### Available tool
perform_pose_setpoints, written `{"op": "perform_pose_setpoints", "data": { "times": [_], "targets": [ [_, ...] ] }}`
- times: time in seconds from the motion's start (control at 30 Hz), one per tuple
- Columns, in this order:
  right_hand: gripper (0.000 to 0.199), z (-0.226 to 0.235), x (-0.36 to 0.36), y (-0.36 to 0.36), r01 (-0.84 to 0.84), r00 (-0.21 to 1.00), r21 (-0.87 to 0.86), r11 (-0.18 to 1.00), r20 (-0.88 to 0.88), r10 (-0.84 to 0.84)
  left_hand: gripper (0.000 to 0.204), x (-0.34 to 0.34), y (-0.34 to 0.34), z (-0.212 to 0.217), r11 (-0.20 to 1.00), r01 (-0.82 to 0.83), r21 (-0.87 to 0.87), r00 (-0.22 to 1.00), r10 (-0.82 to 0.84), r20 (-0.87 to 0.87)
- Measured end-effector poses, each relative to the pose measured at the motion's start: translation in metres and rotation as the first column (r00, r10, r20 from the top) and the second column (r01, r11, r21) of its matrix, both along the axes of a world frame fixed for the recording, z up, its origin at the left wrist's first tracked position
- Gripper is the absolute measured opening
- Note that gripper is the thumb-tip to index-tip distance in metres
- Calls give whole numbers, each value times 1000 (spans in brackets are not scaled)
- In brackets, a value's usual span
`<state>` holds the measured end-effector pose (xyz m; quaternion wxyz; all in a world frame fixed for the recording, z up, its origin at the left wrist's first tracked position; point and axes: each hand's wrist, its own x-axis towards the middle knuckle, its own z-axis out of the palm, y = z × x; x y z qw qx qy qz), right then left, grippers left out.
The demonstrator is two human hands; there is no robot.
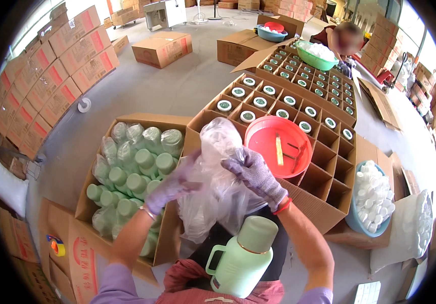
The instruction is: The person assembles light green thermos bottles by inserting a metal liner, screwing on the lid, and wiping the exterior with a small brush. The person then places each completed bottle into a plastic bag and arranges it in a cardboard box.
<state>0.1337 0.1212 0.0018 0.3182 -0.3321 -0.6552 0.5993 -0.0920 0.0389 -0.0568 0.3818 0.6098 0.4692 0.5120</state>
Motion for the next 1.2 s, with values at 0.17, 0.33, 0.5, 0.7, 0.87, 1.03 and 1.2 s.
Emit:
{"op": "perform_pose_setpoints", "data": {
  "times": [0.17, 0.33, 0.5, 0.7, 0.87, 1.03, 1.2],
  "targets": [
    [31, 17, 22, -5, -144, 858, -327, 934, -512, -47, 44, 7, 24, -31, 973, 204, -105, 748, -224, -625],
    [27, -21, 32, -5, 9, 869, -300, 954, -470, -156, 32, 3, 21, -30, 967, 150, 207, 679, 51, -732],
    [43, -7, 79, 10, -17, 708, -354, 935, -664, -238, 31, -44, 3, -81, 964, 89, 252, 445, 188, -875],
    [53, 17, 122, 17, 202, 700, -394, 897, -582, -413, 49, -41, -10, -61, 934, -136, -331, 364, -264, -893],
    [46, 21, 80, 15, 173, 761, -314, 933, -559, -329, 94, -21, -15, -11, 999, -7, -47, 576, -35, -816],
    [54, 45, 60, 14, 77, 825, -272, 959, -523, -215, 84, 58, -34, 86, 943, 212, 255, 944, -130, -304],
    [63, 49, 88, -15, 296, 901, 20, 955, -339, -272, 34, 94, 12, 5, 981, 190, -41, 837, -140, 528]
  ]
}}
